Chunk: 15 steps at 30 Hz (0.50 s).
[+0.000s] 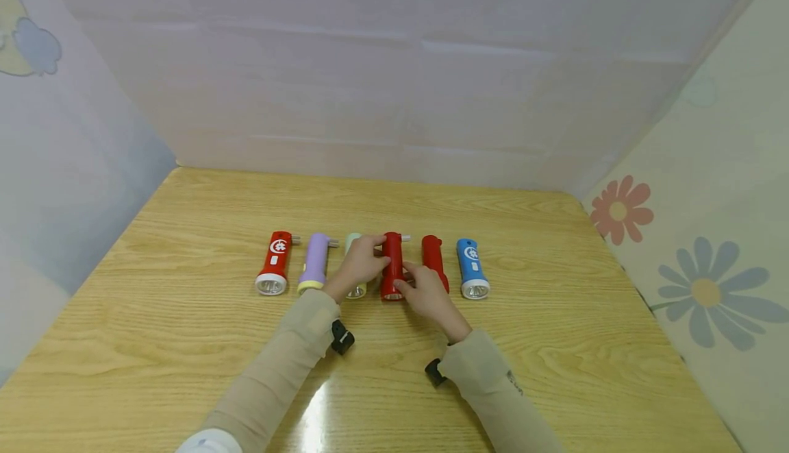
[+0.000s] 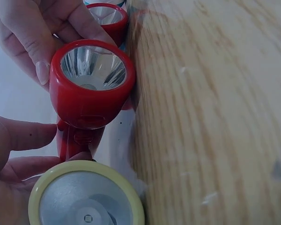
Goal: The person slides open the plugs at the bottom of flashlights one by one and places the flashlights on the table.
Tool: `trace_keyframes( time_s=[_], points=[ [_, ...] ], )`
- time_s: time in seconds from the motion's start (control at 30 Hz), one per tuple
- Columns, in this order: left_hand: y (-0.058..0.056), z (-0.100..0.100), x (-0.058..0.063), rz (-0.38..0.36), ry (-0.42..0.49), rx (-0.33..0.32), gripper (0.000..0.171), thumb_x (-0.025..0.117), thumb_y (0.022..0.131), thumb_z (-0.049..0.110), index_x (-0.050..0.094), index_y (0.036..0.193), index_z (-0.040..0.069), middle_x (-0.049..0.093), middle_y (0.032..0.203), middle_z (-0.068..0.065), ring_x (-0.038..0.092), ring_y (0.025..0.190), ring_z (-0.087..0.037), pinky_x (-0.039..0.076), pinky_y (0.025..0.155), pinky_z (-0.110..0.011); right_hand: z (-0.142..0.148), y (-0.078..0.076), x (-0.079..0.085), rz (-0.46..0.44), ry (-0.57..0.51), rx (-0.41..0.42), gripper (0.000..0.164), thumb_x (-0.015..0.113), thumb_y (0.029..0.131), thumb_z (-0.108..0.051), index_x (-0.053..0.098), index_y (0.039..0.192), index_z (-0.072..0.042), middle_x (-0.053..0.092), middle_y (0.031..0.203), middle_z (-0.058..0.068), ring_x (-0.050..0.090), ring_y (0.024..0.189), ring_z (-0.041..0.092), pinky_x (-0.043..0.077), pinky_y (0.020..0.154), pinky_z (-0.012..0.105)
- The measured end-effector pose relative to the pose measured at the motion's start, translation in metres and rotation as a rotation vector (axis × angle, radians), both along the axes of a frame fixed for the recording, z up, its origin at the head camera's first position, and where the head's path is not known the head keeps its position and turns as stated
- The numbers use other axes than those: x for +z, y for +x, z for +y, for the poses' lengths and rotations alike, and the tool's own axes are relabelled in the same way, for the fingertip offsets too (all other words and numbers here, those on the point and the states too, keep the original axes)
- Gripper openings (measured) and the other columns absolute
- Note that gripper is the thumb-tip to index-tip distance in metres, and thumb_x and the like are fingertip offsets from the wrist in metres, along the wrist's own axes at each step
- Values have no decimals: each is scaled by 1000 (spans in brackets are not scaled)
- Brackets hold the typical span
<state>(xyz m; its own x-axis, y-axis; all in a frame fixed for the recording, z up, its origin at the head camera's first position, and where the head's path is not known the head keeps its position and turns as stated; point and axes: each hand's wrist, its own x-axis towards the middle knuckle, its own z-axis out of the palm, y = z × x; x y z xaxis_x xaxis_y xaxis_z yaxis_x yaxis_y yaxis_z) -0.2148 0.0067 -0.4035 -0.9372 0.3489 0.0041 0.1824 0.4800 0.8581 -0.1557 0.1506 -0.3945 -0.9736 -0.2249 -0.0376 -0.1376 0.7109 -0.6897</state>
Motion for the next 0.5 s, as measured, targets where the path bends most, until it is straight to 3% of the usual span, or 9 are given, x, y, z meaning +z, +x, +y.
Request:
trace_keyframes(
  time_s=[0.5],
  points=[
    [-2, 3, 0, -15, -69, -8, 42, 57, 85, -2, 47, 124, -14, 55, 116, -27, 59, 99, -30, 52, 73, -31, -2, -2, 1, 28, 11, 15, 31, 57, 89, -6, 56, 117, 6, 64, 101, 17, 61, 91, 29, 49, 78, 40]
  ],
)
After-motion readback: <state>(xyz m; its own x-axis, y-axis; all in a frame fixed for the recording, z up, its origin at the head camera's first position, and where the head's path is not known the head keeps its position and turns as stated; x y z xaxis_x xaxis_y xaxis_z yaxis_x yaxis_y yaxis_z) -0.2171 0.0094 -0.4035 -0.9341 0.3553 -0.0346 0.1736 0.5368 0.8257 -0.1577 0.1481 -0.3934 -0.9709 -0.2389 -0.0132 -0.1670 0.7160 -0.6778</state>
